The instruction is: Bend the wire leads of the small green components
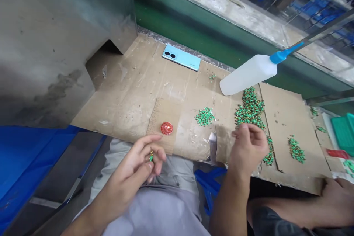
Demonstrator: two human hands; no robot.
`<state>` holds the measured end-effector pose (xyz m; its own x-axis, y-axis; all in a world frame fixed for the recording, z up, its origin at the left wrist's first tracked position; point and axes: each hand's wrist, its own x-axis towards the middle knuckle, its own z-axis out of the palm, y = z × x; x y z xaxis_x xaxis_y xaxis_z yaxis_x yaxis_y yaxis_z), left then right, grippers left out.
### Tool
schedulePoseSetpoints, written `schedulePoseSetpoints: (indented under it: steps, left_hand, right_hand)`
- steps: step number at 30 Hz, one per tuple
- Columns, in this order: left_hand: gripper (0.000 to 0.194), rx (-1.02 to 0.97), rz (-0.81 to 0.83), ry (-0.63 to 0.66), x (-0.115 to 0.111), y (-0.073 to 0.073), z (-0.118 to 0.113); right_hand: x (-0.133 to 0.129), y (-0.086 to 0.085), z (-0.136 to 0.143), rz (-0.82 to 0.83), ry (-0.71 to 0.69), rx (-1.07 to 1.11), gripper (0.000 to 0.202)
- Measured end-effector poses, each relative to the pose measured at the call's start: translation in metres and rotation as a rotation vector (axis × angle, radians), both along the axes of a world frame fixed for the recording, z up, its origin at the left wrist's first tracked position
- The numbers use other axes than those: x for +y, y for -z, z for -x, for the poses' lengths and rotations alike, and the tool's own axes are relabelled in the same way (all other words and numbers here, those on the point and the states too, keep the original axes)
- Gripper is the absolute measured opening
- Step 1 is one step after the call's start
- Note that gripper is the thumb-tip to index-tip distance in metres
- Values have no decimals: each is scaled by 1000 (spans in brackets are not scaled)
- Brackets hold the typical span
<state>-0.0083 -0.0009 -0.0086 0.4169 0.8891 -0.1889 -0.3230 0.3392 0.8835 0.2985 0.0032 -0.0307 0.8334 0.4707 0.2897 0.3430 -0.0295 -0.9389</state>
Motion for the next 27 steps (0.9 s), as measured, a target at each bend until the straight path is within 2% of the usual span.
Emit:
schedulePoseSetpoints:
  steps: [3,5,6,9,11,14,21,24,27]
  left_hand:
    - [30,-105,71,3,5,-1,7]
    - [28,-139,104,-6,7,-3,9]
    - [26,-153,127,-9,7,-4,10]
    - [20,-155,249,-23,7,-8,10]
    - [21,-129,359,-29,8,-11,9]
    - [22,-125,446,-29,8,-14,7]
    - [27,-283,392,15,6,-13,4]
    - [23,-303,375,40,4,-12,5]
    - [22,-303,361,61,2,-12,7]
  right_hand:
    - [3,3,-26,-13,119,-91,35]
    - [-1,2,-25,46,92,-236,33]
    - [-4,3,-20,105,6,-324,27]
    - [-8,6,1,311,-399,-504,16]
    - [-7,9,10,395,-518,-555,17]
    - [-2,13,12,431,-493,-571,21]
    - [0,16,4,541,-464,-677,28]
    - [1,18,4,609,-449,-758,28]
    - [1,18,3,622,-449,-745,27]
